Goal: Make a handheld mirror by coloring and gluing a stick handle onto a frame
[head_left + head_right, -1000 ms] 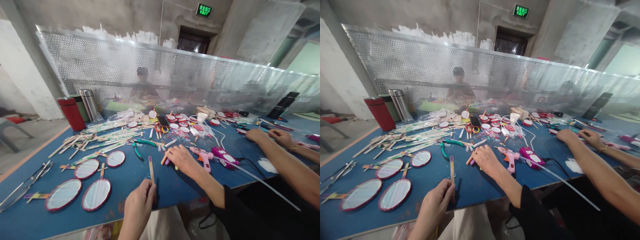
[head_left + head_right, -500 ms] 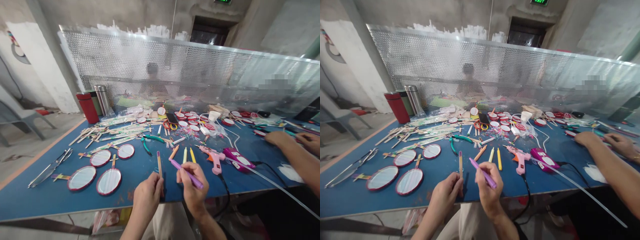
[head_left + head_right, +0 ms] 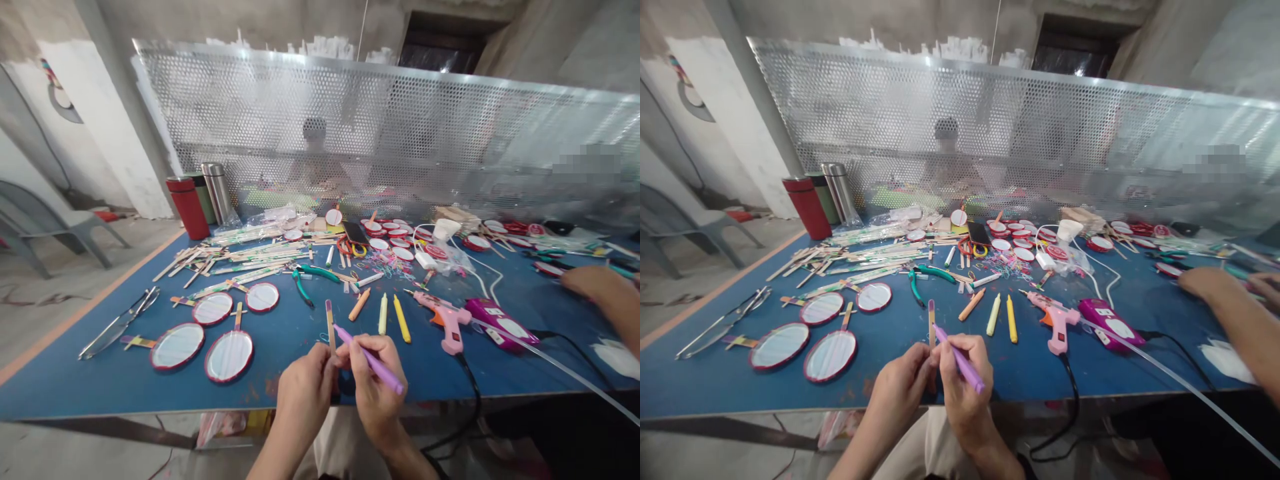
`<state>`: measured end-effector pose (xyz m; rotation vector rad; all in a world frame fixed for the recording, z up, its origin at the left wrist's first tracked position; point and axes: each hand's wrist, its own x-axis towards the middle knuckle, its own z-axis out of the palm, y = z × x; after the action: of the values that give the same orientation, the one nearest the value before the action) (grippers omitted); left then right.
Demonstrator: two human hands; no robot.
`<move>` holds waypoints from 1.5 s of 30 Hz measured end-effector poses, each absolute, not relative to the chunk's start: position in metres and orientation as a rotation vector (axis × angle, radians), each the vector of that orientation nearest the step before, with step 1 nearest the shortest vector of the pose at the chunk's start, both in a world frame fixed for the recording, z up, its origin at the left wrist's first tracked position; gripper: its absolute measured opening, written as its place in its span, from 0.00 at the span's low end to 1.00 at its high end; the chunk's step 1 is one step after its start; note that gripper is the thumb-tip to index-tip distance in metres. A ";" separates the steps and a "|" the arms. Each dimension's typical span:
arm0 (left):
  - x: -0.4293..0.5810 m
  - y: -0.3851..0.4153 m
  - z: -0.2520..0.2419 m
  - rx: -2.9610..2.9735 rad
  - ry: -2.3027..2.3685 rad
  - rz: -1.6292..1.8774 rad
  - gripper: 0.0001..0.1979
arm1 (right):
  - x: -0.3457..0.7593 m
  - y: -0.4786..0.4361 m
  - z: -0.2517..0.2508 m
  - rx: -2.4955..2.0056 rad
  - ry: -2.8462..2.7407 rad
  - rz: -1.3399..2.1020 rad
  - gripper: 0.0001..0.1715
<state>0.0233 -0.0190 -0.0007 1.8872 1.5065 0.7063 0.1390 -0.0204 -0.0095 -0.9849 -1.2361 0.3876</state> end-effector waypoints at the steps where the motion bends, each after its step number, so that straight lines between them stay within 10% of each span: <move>1: 0.023 -0.019 -0.001 1.886 1.501 0.713 0.12 | 0.139 -0.021 -0.010 -0.989 -1.242 0.387 0.03; 45: 0.022 -0.021 0.000 1.894 1.484 0.711 0.14 | 0.146 -0.024 -0.002 -1.059 -1.382 0.216 0.06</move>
<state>0.0221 -0.0207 -0.0001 1.8943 1.4840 0.7113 0.1456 -0.0244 -0.0022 -1.0594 -1.3819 0.2158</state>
